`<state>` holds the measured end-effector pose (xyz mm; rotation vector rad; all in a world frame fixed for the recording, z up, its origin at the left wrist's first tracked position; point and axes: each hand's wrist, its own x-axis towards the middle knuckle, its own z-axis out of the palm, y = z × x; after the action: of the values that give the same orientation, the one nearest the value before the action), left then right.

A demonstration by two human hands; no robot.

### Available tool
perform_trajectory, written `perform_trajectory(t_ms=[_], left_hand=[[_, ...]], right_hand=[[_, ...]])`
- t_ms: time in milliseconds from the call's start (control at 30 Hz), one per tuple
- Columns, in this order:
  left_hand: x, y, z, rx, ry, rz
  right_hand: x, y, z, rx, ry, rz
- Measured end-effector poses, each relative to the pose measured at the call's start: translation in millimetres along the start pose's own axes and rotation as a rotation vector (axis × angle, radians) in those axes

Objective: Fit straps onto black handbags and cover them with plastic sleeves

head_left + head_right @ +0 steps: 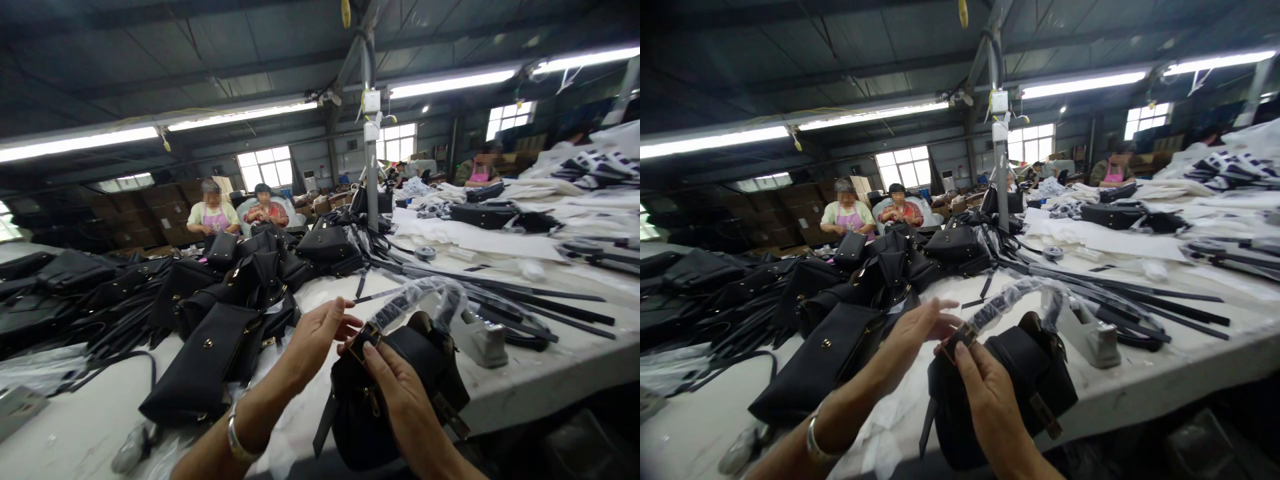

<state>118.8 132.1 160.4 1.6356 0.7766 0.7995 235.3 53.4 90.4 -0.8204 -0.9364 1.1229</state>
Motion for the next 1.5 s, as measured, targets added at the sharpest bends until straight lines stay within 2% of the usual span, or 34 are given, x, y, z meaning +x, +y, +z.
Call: perform_trajectory(t_ms=[133,200,267,400,500,667,767,900,1067,1267,1333,1500], left_hand=[[32,17,-1.4,0.006,-0.304,-0.231],[42,23,1.2,0.028,-0.420,-0.245],[45,28,4.8,0.060,-0.462,-0.225],[40,32,13.6,0.131,-0.371,-0.202],[33,34,22.2,0.148,-0.292,-0.196],[19,41,33.7,-0.070,-0.241,-0.167],[14,43,36.2,-0.153,-0.205,-0.156],[10,44,37.8,-0.146,-0.204,-0.118],[4,46,36.9,-0.014,-0.253,-0.085],[-2,43,32.4,0.102,-0.245,-0.063],[-4,42,31.4,0.119,-0.228,-0.045],[-7,37,29.6,0.118,-0.082,0.039]], right_hand=[[-1,7,3,-0.006,0.022,-0.001],[-1,8,4,-0.005,0.050,0.006],[-1,9,5,-0.016,0.074,-0.009],[-1,9,7,-0.007,0.074,-0.010],[-1,11,10,0.093,0.060,-0.017],[1,14,13,0.250,0.057,-0.098],[3,11,13,0.154,0.047,-0.157],[3,7,13,0.024,0.088,-0.210],[4,4,13,-0.014,0.099,-0.252],[3,-5,12,0.017,0.122,-0.233],[1,-6,9,0.034,0.081,-0.233],[-3,1,1,-0.092,-0.055,-0.229]])
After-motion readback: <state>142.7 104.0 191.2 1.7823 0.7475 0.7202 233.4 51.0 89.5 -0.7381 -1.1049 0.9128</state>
